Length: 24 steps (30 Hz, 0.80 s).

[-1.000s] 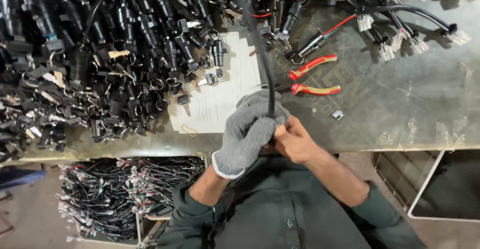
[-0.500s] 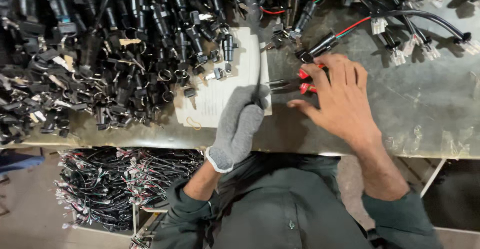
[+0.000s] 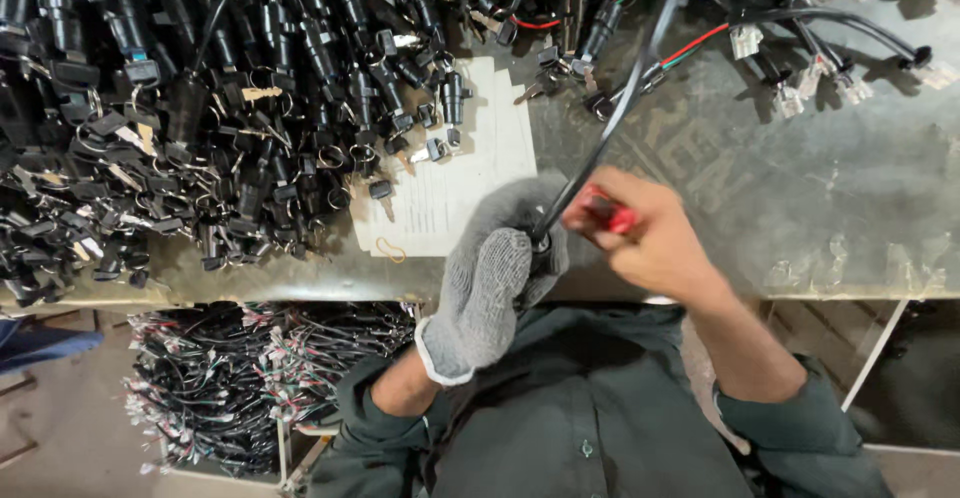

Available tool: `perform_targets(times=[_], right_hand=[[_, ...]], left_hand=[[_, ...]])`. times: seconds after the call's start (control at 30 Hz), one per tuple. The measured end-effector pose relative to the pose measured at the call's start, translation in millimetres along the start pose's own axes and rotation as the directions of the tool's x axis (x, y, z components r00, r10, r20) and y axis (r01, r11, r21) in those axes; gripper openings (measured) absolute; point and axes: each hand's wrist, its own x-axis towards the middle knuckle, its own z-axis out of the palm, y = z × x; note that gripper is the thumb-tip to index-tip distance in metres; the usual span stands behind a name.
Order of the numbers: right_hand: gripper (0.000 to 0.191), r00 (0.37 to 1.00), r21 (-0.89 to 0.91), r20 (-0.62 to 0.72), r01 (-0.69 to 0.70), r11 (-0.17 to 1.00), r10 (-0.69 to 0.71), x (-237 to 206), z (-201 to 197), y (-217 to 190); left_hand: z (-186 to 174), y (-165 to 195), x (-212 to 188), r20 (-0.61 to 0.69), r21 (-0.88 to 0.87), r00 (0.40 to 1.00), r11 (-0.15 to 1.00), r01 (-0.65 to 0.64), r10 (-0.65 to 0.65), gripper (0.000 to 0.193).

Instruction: The person holds a black cable against the workbench and uses pliers to strip insulation from its end, pulling the cut insulation off to expose inner colored wires. They repeat the stripping on the cable and set the processed cable aside among piles of similar cable assemblies.

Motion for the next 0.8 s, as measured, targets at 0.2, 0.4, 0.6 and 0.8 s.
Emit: perform_targets(times=[0.2,0.4,0.6,0.8], right_hand=[[0.028,0.937,-0.507,-0.032,0.286,0.813,-0.349,0,14,-8],[0.037,0.952,-0.627,0.020,0.251,0.737,-0.307,15,8,2],[0.033,0.965,-0.471,0.110,0.263,0.842,-0.239,15,-6,8],[0.041,0.974,-0.499,0.018,0.204,0.842,-0.225,7,8,1]], left_hand=[[-1,-19,-22,-0.160,0.225,0.981,0.972,-0.070,0.108,0.045],[-7,26,-15,0.131,0.341,0.976,0.916,-0.211,0.176,0.050],[9,39,7,0.058,0.441,0.994,0.895,0.062,-0.097,0.071],[5,6,13,0.118,0.778,0.907,0.530,-0.338,0.405,0.071]])
